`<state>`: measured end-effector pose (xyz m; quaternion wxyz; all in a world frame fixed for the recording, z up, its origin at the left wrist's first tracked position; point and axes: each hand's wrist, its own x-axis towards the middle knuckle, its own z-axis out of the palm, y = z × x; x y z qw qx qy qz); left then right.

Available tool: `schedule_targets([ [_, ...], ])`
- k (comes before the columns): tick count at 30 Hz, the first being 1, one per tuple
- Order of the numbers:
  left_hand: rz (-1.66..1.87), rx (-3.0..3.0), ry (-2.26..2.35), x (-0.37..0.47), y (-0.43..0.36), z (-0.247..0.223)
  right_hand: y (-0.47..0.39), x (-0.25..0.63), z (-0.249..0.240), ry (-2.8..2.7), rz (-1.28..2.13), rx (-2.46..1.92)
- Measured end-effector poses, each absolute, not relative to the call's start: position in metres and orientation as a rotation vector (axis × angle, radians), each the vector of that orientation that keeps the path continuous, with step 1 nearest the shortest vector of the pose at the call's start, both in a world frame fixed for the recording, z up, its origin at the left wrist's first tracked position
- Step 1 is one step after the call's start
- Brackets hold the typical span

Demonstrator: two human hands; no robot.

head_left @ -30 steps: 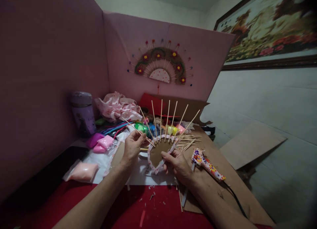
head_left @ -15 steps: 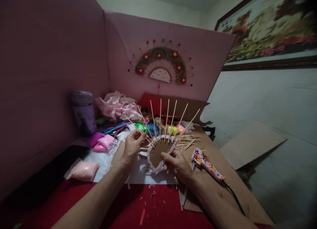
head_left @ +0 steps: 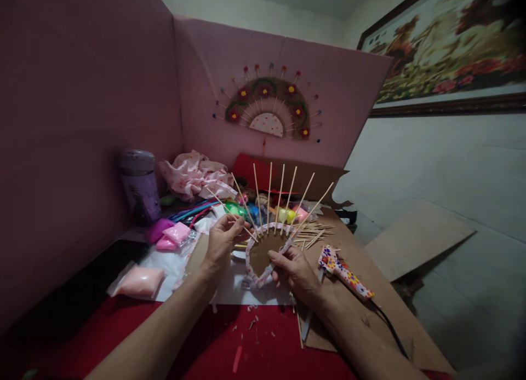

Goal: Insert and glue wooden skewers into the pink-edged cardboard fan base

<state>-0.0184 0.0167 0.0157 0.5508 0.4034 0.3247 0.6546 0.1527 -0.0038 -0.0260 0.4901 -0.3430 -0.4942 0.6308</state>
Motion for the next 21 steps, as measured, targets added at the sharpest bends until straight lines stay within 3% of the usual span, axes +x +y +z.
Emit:
schedule_targets([
  [21,1.446,0.803,0.676,-0.015,0.006,0.026,-0.008,0.15,-0.025,-1.213,1.556,-0.894],
])
